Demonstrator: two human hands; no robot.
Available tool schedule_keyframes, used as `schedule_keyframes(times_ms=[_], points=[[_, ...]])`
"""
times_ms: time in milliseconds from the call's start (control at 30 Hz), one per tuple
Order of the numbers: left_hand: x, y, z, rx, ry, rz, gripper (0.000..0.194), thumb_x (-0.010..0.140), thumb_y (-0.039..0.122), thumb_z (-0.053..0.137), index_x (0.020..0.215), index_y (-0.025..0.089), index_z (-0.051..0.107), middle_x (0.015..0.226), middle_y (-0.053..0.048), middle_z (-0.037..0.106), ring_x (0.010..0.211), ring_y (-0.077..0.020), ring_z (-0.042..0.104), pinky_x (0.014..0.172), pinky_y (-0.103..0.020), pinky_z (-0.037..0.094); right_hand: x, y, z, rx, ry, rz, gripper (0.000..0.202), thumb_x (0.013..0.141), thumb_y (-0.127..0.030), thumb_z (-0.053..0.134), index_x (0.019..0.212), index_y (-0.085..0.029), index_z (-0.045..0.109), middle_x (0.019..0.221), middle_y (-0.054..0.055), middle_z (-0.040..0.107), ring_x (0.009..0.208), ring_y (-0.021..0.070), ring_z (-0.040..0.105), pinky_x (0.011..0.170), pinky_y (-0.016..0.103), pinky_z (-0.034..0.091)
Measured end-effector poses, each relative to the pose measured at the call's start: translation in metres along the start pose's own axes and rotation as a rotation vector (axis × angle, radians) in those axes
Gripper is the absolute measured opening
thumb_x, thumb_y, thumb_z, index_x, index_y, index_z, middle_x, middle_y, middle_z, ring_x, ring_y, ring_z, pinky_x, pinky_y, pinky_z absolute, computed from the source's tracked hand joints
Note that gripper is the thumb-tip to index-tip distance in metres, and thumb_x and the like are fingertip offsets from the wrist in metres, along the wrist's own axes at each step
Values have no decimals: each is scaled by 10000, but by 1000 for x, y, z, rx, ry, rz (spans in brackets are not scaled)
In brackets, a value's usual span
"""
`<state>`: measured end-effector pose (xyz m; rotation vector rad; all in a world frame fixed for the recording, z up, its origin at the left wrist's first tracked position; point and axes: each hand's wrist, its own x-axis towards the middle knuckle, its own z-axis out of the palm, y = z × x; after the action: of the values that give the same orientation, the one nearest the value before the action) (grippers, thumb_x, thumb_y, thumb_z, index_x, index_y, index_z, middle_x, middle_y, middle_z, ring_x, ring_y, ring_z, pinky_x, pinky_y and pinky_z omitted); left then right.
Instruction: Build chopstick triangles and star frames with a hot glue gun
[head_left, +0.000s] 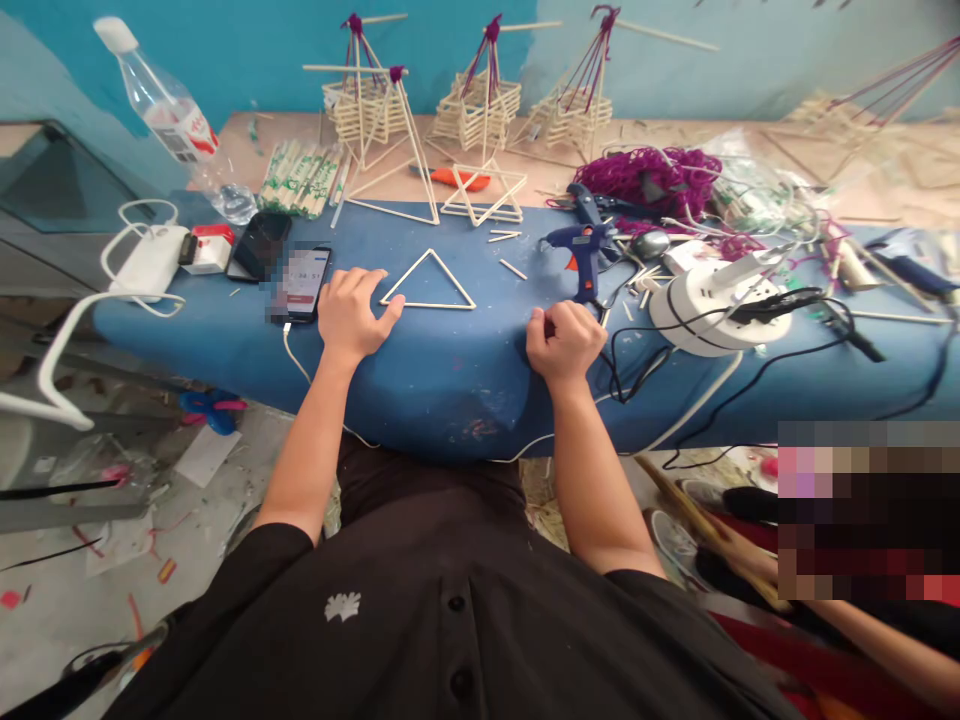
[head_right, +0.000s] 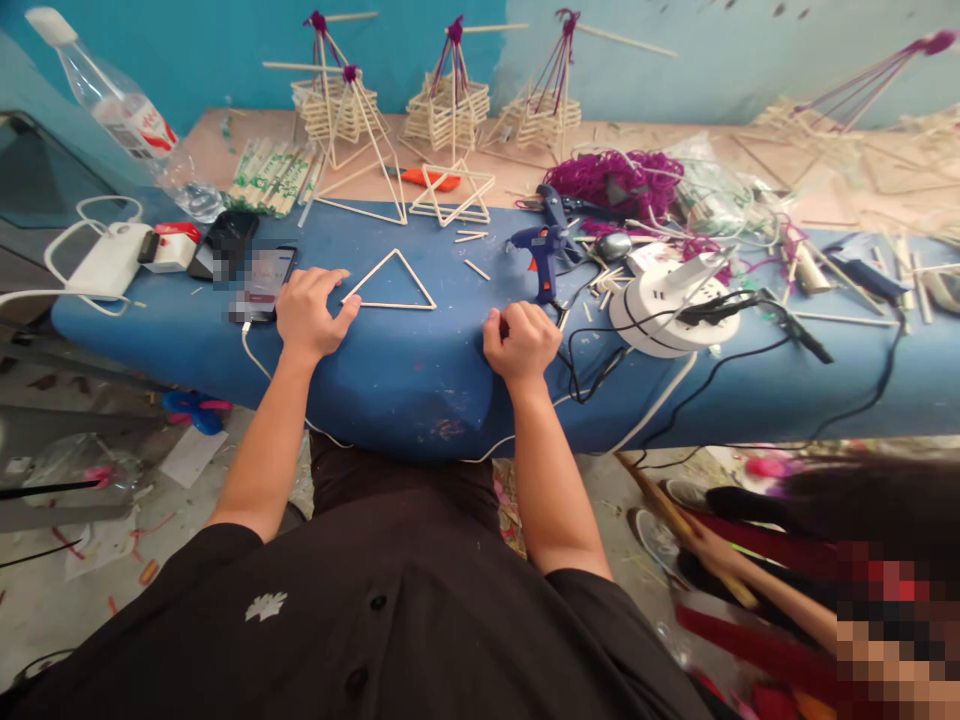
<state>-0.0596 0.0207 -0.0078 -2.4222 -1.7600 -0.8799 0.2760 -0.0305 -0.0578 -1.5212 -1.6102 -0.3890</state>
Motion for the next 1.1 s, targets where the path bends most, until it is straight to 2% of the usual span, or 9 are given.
schedule_keyframes(times_ms=[567, 767, 833, 900, 933, 1000, 1100], points=[[0, 5, -4, 2, -36, -5, 639, 1001, 633, 530, 1395, 192, 774, 1337, -153, 756, 1276, -402, 639, 1093, -557, 490, 2, -2, -4, 13, -50, 39, 410, 981, -409, 503, 687, -282, 247, 633, 1, 366, 642, 193, 381, 669, 391, 247], [0, 8, -7, 5, -67, -9, 677, 951, 637, 638, 1433, 176, 753, 1351, -165, 737, 1307, -419, 627, 1123, -568, 480, 3, -5, -7, 12, -80, 51, 384, 987, -416, 513, 680, -283, 324, 640, 25, 463, 657, 213, 446, 669, 398, 294], [1, 9, -9, 11, -77, -7, 696, 925, 645, 692, 1429, 170, 758, 1354, -171, 728, 1312, -430, 620, 1124, -579, 480, 7, -9, -9, 36, -106, 33, 334, 985, -464, 562, 733, -274, 451, 713, 47, 566, 734, 239, 539, 714, 403, 391], [2, 10, -10, 15, -91, -12, 687, 900, 650, 747, 1401, 180, 777, 1354, -170, 716, 1305, -437, 613, 1120, -590, 482, 15, -16, -10, 99, -165, 4, 304, 965, -544, 631, 900, -248, 609, 877, 87, 681, 883, 285, 629, 844, 442, 506], [3, 10, -11, 13, -98, -20, 676, 887, 650, 773, 1382, 190, 788, 1351, -167, 710, 1299, -437, 610, 1118, -593, 484, 20, -21, -8, 137, -210, -12, 366, 947, -590, 667, 1015, -230, 659, 987, 113, 719, 974, 314, 655, 930, 479, 539], [6, 10, -12, 0, -114, -39, 650, 863, 649, 819, 1351, 219, 809, 1341, -155, 701, 1293, -431, 606, 1113, -587, 489, 32, -32, -3, 190, -325, -38, 548, 905, -669, 733, 1201, -209, 696, 1185, 156, 738, 1135, 369, 661, 1063, 555, 549], [12, 9, -13, -27, -138, -68, 625, 833, 648, 866, 1319, 256, 833, 1318, -136, 695, 1289, -417, 601, 1108, -566, 498, 51, -48, 11, 200, -492, -74, 657, 837, -659, 837, 1280, -185, 733, 1288, 179, 724, 1234, 414, 647, 1156, 609, 531]])
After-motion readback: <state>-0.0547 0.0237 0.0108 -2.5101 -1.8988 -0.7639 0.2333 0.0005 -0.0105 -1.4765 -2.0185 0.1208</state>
